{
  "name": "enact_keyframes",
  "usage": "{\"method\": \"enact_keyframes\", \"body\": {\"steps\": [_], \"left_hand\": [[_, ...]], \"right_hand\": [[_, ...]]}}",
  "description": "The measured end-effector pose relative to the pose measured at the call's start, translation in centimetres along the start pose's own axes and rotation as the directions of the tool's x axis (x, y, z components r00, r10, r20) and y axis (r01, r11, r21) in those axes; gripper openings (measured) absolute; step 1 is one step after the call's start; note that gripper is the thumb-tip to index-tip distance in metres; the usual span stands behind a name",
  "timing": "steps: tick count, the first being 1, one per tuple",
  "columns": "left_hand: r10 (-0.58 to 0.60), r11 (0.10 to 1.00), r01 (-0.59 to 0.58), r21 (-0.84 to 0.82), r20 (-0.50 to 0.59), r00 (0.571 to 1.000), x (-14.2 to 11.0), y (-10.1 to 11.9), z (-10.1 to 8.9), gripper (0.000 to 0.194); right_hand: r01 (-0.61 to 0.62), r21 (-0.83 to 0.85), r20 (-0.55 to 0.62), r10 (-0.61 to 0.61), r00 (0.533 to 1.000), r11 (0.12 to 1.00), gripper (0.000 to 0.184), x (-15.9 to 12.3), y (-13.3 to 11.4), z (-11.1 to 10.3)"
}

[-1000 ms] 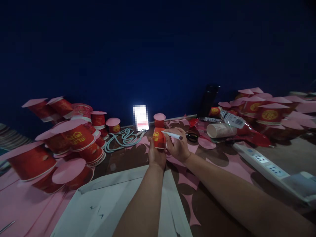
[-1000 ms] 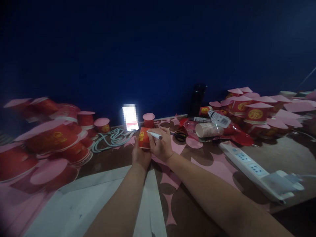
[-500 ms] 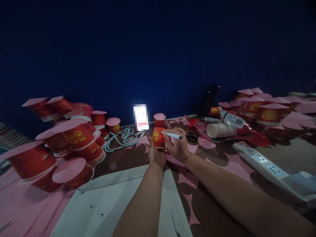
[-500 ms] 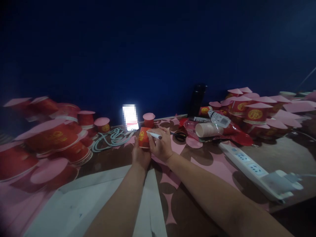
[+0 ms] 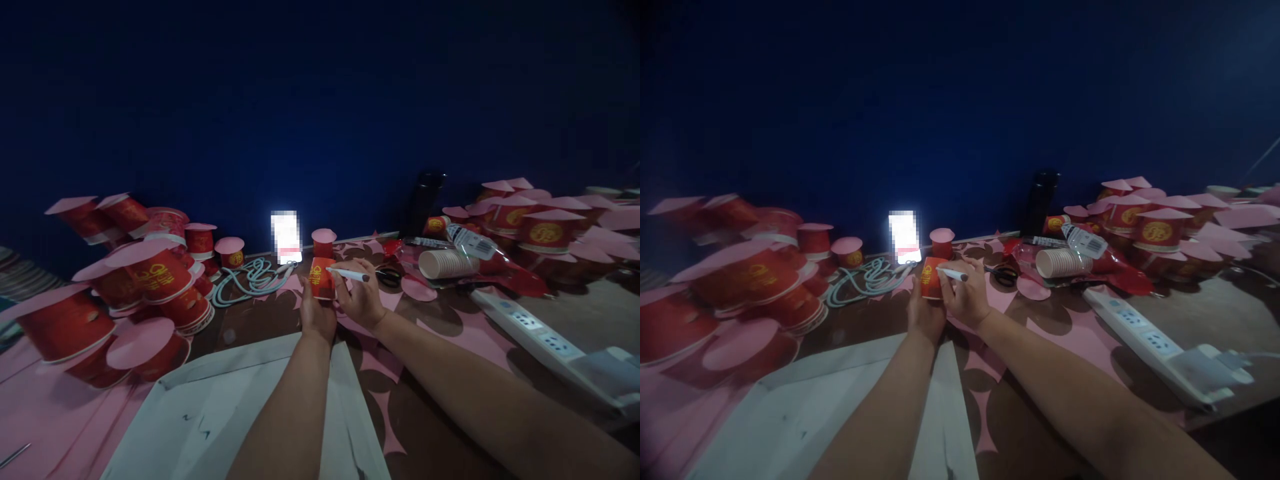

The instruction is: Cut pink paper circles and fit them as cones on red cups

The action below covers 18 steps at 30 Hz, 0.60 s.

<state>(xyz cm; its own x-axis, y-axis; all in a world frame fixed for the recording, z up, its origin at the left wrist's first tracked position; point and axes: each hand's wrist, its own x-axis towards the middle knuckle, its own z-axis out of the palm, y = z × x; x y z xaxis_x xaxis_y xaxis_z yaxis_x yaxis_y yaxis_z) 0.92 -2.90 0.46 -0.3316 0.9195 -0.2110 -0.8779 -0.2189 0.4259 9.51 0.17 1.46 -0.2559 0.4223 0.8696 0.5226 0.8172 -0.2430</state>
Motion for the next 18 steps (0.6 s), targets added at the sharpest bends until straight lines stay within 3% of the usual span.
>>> {"method": "enact_keyframes", "body": {"steps": [12,18], "left_hand": [[-0.010,1.000,0.010,0.021,0.027,1.000,-0.14,0.05,0.06,0.038],[-0.022,1.000,0.021,-0.015,-0.009,1.000,-0.07,0.08,0.11,0.018]], "right_hand": [[-0.008,0.003,0.012,0.008,1.000,1.000,0.013,-0.13,0.00,0.05],[0.002,0.006,0.019,-0.002,1.000,1.000,0.013,-0.18,0.07,0.05]]}}
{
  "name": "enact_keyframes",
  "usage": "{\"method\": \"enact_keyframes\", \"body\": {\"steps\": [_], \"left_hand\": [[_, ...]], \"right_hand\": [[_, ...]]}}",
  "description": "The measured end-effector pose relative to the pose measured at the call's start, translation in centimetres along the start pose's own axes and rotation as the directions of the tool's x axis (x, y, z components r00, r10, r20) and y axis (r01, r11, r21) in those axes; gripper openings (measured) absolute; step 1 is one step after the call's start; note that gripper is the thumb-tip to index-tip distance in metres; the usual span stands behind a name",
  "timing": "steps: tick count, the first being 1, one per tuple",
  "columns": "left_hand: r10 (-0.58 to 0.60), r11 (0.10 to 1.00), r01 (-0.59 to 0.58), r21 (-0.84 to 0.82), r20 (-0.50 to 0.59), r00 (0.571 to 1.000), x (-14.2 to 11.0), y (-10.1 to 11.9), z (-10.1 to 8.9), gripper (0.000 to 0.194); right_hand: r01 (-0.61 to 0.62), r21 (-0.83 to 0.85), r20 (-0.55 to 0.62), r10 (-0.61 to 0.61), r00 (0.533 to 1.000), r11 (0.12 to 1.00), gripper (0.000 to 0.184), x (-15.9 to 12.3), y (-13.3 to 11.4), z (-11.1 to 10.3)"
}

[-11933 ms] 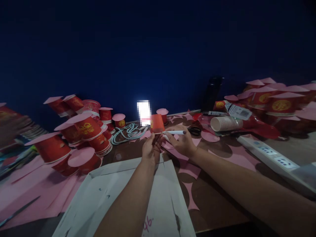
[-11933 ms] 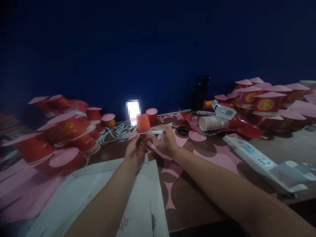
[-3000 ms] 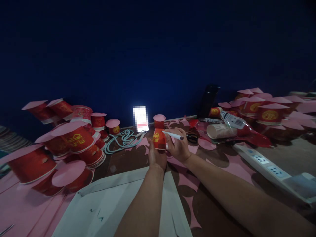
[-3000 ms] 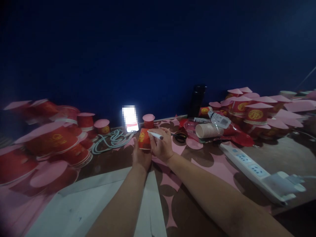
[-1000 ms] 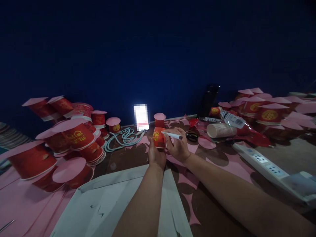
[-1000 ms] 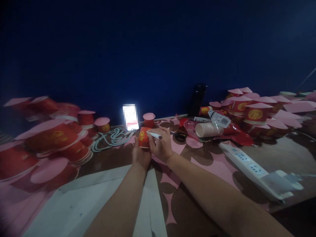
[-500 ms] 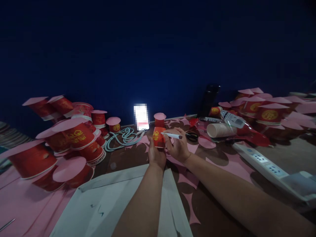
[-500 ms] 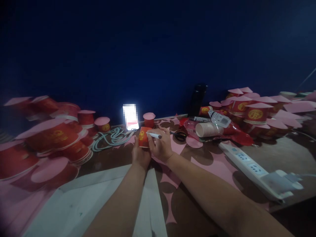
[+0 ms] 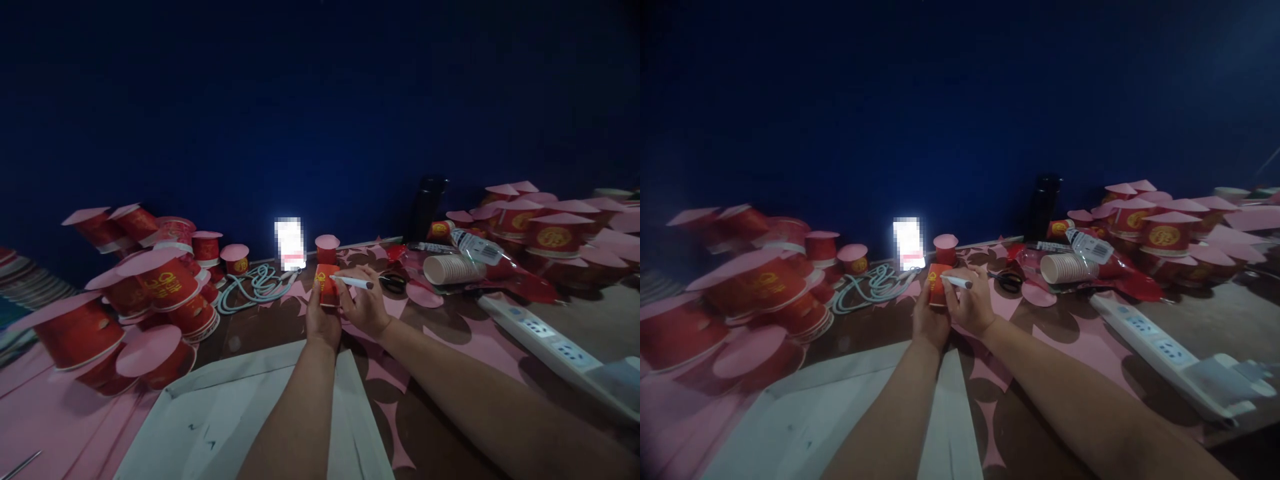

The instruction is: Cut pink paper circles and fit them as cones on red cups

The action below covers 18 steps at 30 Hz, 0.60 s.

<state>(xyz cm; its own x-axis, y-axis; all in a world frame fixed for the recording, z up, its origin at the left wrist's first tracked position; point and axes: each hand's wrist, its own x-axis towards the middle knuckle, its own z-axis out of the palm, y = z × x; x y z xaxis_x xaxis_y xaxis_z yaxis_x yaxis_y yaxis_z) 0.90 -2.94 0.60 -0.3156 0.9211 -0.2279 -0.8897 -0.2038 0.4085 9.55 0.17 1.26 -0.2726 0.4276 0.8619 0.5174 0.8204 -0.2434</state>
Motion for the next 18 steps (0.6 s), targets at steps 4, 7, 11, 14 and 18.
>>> {"method": "enact_keyframes", "body": {"steps": [4,7,11,14,18], "left_hand": [[-0.043,0.999,0.044,0.006,-0.025,0.999,0.12,0.05,-0.05,0.018],[-0.044,0.999,0.044,-0.001,-0.029,0.999,0.08,0.11,0.05,0.018],[-0.027,1.000,0.027,0.001,-0.059,0.998,0.20,0.08,0.04,0.013],[-0.030,0.999,0.029,-0.018,-0.042,0.999,0.50,-0.02,-0.18,0.014],[-0.021,0.999,0.020,-0.036,-0.019,1.000,0.71,-0.05,-0.39,0.013]], "right_hand": [[-0.005,0.002,0.004,0.005,1.000,1.000,0.013,0.07,-0.14,-0.07],[0.000,0.008,-0.001,0.000,1.000,1.000,0.013,0.13,-0.22,-0.11],[-0.005,0.007,0.004,0.005,1.000,1.000,0.013,0.02,-0.19,-0.07],[-0.004,0.001,0.018,0.004,1.000,1.000,0.013,-0.08,-0.16,-0.05],[0.007,-0.005,0.018,-0.007,1.000,1.000,0.014,-0.10,-0.22,-0.08]]}}
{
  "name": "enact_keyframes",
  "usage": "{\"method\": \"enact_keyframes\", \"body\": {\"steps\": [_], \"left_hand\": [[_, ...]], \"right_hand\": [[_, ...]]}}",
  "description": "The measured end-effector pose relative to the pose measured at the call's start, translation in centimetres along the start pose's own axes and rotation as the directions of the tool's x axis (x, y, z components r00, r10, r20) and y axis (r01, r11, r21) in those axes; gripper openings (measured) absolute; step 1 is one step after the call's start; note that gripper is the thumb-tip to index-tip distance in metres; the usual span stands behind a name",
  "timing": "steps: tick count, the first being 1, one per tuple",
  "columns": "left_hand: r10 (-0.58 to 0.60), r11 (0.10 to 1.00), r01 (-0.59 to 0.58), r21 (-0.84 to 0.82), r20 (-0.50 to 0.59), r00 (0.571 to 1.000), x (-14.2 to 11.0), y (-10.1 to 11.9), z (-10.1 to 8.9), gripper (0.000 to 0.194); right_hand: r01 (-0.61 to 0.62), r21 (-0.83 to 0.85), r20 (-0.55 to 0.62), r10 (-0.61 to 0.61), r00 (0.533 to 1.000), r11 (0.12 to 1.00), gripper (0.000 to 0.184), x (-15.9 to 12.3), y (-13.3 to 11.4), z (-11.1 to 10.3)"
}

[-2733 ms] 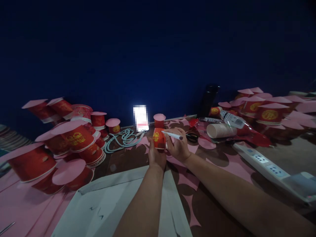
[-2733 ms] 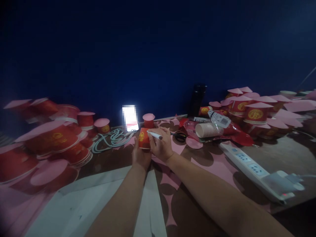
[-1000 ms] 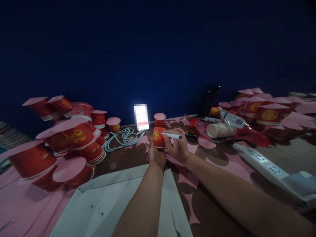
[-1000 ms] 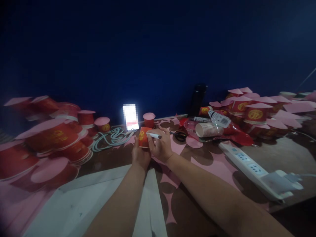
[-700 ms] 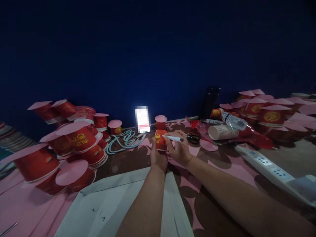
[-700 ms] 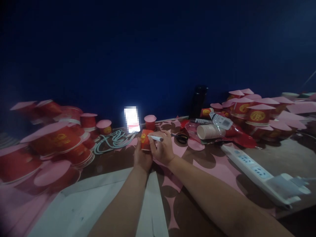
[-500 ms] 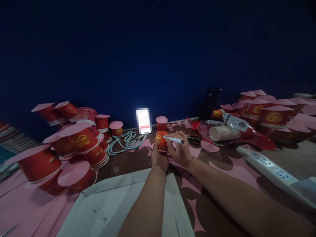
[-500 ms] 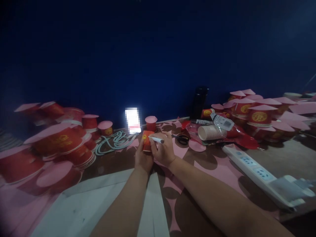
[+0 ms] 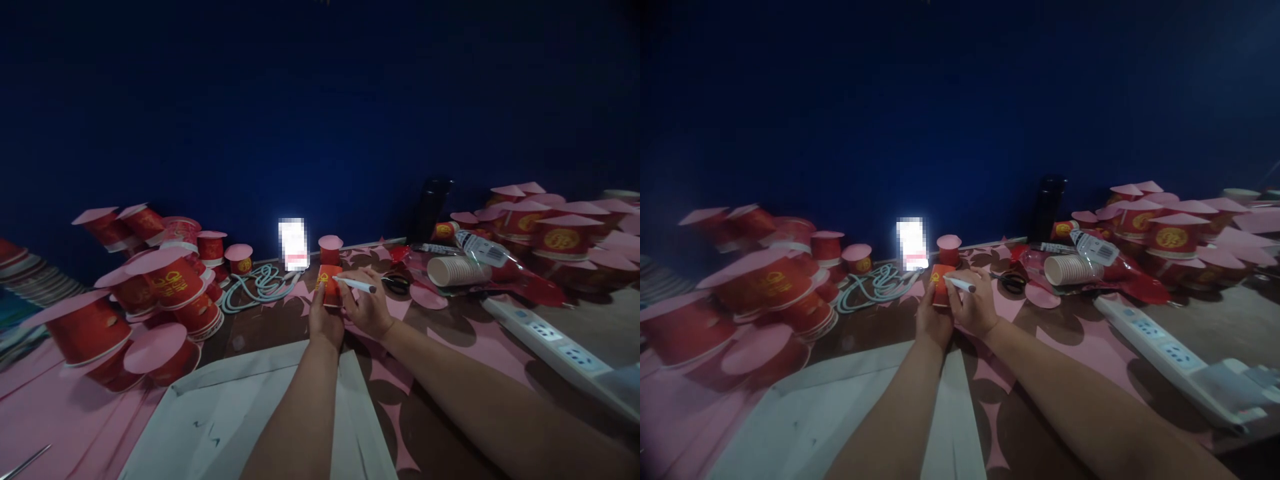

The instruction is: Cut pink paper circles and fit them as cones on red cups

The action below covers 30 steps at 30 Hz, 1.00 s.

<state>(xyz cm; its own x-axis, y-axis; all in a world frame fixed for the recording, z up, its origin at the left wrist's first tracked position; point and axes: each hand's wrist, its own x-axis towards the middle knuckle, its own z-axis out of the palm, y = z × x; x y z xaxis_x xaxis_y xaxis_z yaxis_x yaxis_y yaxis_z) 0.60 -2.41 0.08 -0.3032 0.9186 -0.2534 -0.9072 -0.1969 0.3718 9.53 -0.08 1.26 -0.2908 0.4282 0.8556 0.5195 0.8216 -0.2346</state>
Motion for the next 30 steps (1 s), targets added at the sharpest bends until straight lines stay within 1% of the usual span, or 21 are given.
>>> {"method": "enact_keyframes", "body": {"steps": [5,11,20,30], "left_hand": [[-0.013,1.000,0.013,-0.007,-0.025,1.000,-0.40,0.20,0.26,0.011],[-0.018,1.000,0.018,-0.017,-0.040,0.999,-0.75,0.39,0.65,0.011],[-0.015,1.000,0.016,0.005,-0.045,0.999,-0.78,0.39,0.65,0.011],[-0.014,1.000,0.013,-0.008,-0.063,0.998,-0.63,0.30,0.44,0.008]], "right_hand": [[0.003,0.011,-0.011,-0.003,1.000,1.000,0.014,-0.05,-0.05,0.09],[-0.004,0.017,0.001,0.004,1.000,1.000,0.014,-0.13,-0.03,0.12],[-0.008,0.018,0.010,0.008,1.000,1.000,0.013,-0.11,-0.08,0.08],[0.006,0.017,-0.005,-0.006,1.000,1.000,0.013,-0.13,-0.07,0.08]]}}
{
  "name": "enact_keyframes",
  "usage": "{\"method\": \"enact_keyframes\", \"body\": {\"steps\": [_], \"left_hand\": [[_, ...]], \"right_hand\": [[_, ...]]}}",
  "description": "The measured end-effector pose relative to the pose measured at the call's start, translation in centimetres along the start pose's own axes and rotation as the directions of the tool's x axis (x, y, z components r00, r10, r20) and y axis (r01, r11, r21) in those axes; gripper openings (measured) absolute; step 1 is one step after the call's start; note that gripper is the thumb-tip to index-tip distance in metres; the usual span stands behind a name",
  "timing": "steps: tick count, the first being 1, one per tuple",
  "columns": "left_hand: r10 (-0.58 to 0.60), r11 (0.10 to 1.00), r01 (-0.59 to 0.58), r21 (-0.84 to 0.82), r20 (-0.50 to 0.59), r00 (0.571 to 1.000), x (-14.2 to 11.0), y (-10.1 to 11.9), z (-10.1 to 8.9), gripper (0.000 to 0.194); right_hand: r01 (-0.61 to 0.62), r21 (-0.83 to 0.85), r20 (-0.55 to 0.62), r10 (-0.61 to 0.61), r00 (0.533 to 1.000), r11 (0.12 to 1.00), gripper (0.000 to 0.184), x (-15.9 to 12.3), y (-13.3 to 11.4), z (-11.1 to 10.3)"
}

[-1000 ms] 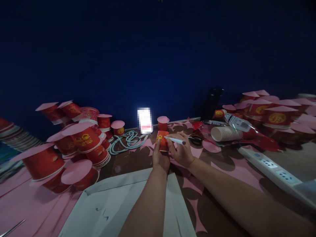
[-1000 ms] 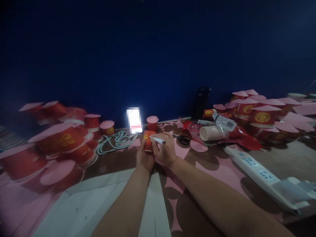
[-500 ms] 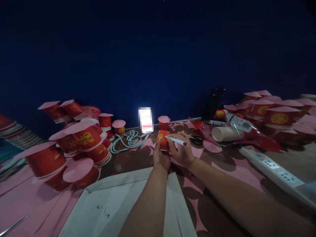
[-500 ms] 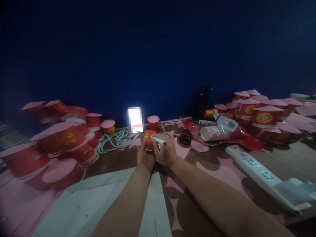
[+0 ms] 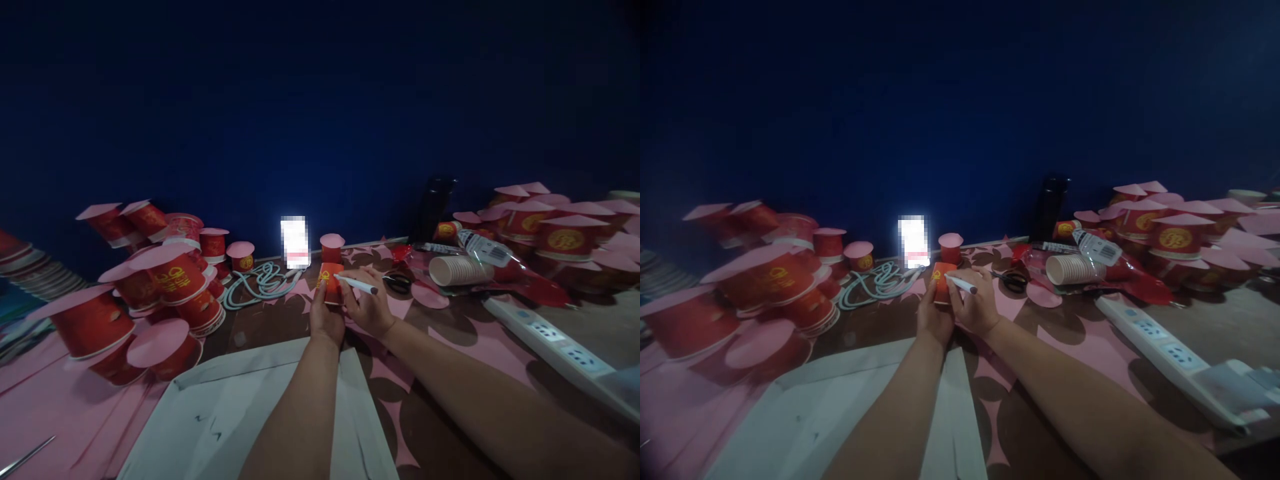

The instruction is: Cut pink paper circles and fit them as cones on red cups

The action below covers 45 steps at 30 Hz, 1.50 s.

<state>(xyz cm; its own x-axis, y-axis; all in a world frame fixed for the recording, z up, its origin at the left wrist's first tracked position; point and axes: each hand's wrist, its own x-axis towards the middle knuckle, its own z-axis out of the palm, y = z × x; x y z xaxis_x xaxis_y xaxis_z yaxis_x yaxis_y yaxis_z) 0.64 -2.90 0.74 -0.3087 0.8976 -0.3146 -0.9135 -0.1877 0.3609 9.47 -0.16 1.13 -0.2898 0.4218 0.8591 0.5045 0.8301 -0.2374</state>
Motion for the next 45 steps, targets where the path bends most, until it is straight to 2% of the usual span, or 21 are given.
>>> {"method": "enact_keyframes", "body": {"steps": [23,28,45], "left_hand": [[-0.022,1.000,0.024,-0.016,0.081,0.996,0.81,-0.21,-0.62,0.012],[-0.019,1.000,0.019,-0.001,0.038,0.999,0.58,-0.09,-0.40,0.013],[0.003,1.000,-0.002,-0.016,0.037,0.999,0.21,0.00,-0.26,0.010]], "right_hand": [[-0.011,-0.013,0.007,0.011,1.000,1.000,0.016,-0.19,-0.14,0.00],[-0.012,0.010,-0.001,0.012,1.000,1.000,0.016,-0.15,-0.12,0.06],[0.016,0.008,-0.010,-0.016,1.000,1.000,0.015,-0.20,-0.02,0.18]]}}
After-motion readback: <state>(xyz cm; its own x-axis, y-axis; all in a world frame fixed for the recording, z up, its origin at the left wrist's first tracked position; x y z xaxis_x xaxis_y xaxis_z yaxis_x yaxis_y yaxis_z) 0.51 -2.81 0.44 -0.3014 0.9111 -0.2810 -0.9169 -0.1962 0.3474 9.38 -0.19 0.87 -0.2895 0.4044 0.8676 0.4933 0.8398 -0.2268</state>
